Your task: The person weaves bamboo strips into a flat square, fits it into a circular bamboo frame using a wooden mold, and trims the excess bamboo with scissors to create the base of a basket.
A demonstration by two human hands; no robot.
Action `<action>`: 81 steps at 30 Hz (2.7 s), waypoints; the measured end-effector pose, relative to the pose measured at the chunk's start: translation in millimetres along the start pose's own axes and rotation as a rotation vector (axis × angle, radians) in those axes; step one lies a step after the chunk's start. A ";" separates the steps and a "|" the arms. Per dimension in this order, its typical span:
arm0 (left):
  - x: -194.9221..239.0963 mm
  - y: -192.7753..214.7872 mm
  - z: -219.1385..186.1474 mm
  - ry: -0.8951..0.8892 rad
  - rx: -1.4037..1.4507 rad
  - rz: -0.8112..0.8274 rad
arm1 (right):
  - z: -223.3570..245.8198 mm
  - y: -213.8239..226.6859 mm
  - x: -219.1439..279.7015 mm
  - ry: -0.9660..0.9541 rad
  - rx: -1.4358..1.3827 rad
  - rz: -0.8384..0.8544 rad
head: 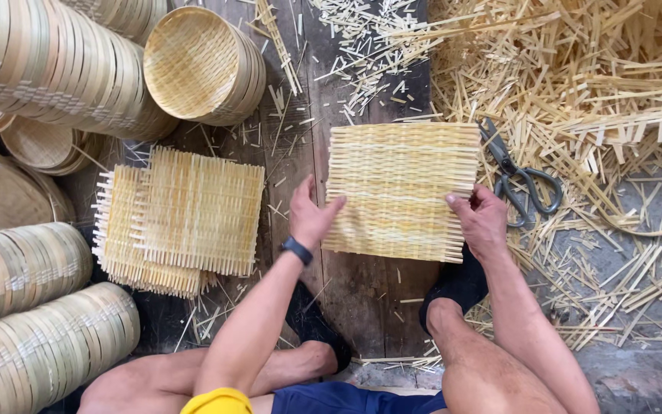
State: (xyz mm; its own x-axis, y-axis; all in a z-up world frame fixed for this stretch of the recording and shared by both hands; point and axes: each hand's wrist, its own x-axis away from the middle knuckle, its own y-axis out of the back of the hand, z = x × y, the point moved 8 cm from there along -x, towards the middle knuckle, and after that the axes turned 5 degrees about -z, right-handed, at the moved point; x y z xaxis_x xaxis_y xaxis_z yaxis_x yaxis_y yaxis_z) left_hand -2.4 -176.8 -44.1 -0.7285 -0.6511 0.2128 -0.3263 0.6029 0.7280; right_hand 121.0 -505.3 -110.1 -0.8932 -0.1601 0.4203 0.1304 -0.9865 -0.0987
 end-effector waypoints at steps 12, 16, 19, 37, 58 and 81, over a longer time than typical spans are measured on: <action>-30.1 -38.1 53.7 0.370 0.534 0.208 | 17.1 -7.1 2.7 0.057 0.156 -0.042; -15.8 -7.4 -25.4 -0.214 -0.116 -0.013 | 17.3 -5.8 3.4 0.047 0.201 -0.072; 24.2 -43.5 -86.3 -0.642 -0.478 0.333 | 14.8 -6.1 1.0 0.037 0.213 -0.078; 49.3 -72.9 -101.3 -0.690 -0.645 0.542 | 6.0 264.9 -15.7 0.141 1.180 -0.644; 45.4 -77.3 -85.3 -0.646 -0.650 0.534 | 106.7 341.8 93.1 0.343 1.189 -0.504; 148.8 12.8 -304.4 -0.143 1.437 0.515 | 372.9 -18.8 230.6 1.104 0.944 0.186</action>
State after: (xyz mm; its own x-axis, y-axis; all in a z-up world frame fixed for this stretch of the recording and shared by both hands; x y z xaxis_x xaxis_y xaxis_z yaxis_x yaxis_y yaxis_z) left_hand 68.3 -406.3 195.3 -0.9639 -0.2409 0.1133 -0.2556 0.7189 -0.6464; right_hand 73.1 -536.0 324.9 -0.6444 -0.6072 -0.4648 0.1176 -0.6793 0.7244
